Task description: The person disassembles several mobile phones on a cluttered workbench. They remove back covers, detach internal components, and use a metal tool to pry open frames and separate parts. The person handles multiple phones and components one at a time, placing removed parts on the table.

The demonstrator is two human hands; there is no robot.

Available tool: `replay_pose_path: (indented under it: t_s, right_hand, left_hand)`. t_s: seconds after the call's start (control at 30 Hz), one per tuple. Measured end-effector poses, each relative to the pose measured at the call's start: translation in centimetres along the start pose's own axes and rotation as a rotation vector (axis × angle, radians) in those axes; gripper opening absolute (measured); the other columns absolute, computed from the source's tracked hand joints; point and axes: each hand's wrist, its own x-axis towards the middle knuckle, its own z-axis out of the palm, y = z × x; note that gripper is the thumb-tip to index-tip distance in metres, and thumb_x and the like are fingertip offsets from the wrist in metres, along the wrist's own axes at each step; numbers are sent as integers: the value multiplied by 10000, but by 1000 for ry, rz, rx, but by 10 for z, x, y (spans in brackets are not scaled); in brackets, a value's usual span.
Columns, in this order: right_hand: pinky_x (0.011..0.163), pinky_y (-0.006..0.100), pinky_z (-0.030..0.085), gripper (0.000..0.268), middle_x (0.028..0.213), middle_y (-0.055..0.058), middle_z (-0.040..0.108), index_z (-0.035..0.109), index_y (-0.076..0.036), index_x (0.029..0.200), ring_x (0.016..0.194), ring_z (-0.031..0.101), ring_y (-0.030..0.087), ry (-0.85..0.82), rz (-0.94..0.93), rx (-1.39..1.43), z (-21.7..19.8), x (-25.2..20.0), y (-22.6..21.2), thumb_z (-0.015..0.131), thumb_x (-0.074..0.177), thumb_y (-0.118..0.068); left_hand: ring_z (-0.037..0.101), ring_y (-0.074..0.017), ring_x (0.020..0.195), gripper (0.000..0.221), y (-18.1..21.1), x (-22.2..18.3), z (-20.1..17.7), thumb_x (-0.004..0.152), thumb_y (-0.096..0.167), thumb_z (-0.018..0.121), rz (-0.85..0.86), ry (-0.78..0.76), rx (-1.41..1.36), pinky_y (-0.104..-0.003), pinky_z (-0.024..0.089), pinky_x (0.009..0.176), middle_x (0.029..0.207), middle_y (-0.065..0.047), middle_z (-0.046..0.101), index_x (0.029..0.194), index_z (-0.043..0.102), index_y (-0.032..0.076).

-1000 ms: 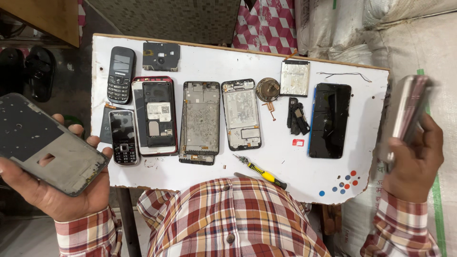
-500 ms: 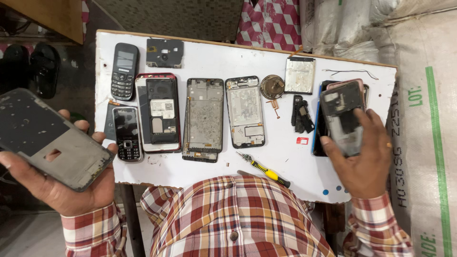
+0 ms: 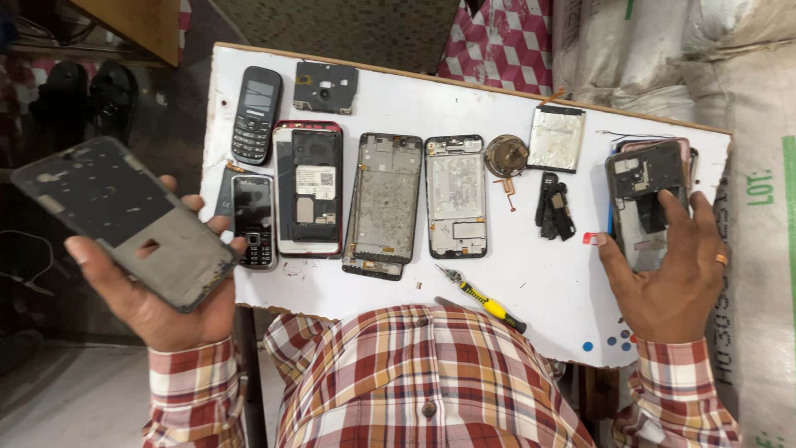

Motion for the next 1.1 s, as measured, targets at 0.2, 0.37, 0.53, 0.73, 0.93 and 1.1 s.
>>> replay_pose_path:
  t_s: [0.2,0.37,0.53,0.73,0.93,1.1]
  right_hand:
    - [987,612,483,735,1461,370,492,542,15,1447,1284,541,543,-9,-10,-11,-9,8,-12,848,889,-353]
    - [1033,568,502,769,1519,331,506,551,-6,1486,1234,599,487,-25,-21,-1,-15,9,-11,874,886,-361]
    - [1005,544,503,765,1469,332,509,553,7,1440,1267,587,496,-23,-50,5,-18,12,-11,871,815,-299]
    - [1071,583,460,768,1495,349,485,537,27,1462,1321,541,517,-44,-76,-13,-12,7,-4,864,868,-333]
    - [1108,570,442,809,1488,330,475,556,44,1435,1353,529,497,-21,-160,-112,-17,4,-5,894,882,-440]
    - [1082,503,464,572,1479,164,564,616,-16,1364,1354,542,327,-52,-282,162,-18,6,-53,867,967,-343]
  left_hand:
    - [693,-280,992,811,-2,1,7,1030,699,497,-43,-4,-53,-427,621,792,1137,-138,633,1444,494,1]
    - [692,-281,982,806,0,1,7,1032,708,495,-39,-11,-61,-428,620,772,1141,-139,641,1437,497,11]
    - [698,-274,957,800,-1,1,5,1043,721,507,-31,25,-61,-425,630,755,1131,-136,654,1431,506,21]
    - [702,-269,976,808,-2,2,0,1020,711,494,-19,6,-23,-419,633,777,1118,-131,634,1430,502,14]
    - [703,-258,1007,822,-1,2,-2,1023,723,511,16,2,55,-411,628,790,1151,-131,628,1451,492,21]
    - [705,-268,1002,823,-1,4,-3,1034,699,502,19,-24,19,-412,627,786,1205,-151,654,1506,493,24]
